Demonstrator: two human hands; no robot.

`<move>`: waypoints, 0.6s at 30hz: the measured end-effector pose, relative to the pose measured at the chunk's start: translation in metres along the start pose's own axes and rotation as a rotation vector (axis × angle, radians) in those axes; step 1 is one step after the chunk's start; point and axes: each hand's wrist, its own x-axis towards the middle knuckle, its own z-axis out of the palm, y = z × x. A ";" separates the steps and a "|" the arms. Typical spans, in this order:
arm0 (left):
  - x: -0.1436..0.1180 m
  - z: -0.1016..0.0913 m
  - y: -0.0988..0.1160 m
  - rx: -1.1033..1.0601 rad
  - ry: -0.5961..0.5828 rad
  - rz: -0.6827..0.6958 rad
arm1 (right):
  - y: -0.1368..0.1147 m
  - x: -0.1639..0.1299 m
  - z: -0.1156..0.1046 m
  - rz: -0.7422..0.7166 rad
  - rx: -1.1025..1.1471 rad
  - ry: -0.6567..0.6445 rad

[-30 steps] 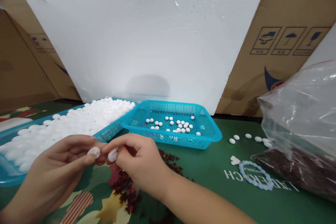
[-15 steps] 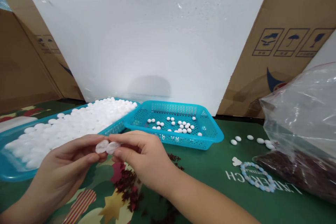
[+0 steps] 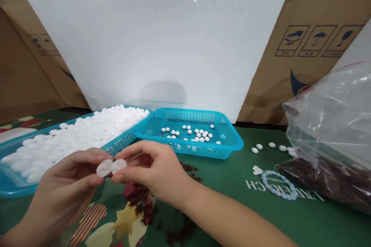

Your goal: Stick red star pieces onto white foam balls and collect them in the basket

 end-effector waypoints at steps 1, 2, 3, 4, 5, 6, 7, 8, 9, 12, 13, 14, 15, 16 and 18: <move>0.000 0.000 0.000 0.000 0.014 0.011 | 0.000 0.000 0.000 0.002 0.021 -0.011; 0.000 0.001 0.000 0.002 0.027 0.017 | 0.001 0.000 0.001 0.003 0.044 -0.021; -0.001 0.002 0.000 0.003 0.036 0.024 | 0.001 0.001 0.001 0.005 0.071 -0.031; -0.002 0.003 0.000 0.005 0.045 0.029 | 0.002 0.001 0.001 0.005 0.100 -0.043; -0.003 0.004 0.000 0.007 0.048 0.039 | 0.002 0.001 0.001 0.007 0.124 -0.052; -0.004 0.005 0.001 0.011 0.053 0.053 | 0.002 0.002 0.002 0.007 0.139 -0.063; -0.006 0.005 0.001 0.014 0.057 0.074 | 0.003 0.001 0.002 0.004 0.143 -0.071; -0.007 0.006 0.003 0.021 0.060 0.096 | 0.003 0.001 0.002 -0.001 0.140 -0.080; -0.009 0.007 0.004 0.028 0.056 0.122 | 0.004 0.000 0.002 -0.012 0.130 -0.095; -0.012 0.007 0.008 0.061 0.027 0.186 | 0.004 -0.003 0.002 -0.081 0.074 -0.126; -0.012 0.007 0.009 0.078 0.026 0.193 | 0.004 -0.004 0.003 -0.110 0.043 -0.129; -0.012 0.007 0.010 0.096 0.028 0.190 | 0.003 -0.005 0.003 -0.137 0.007 -0.128; -0.013 0.007 0.010 0.110 0.036 0.188 | 0.003 -0.006 0.004 -0.161 -0.027 -0.125; -0.013 0.007 0.010 0.125 0.047 0.183 | 0.003 -0.006 0.005 -0.177 -0.056 -0.121; -0.014 0.008 0.009 0.140 0.057 0.193 | 0.003 -0.007 0.006 -0.195 -0.094 -0.123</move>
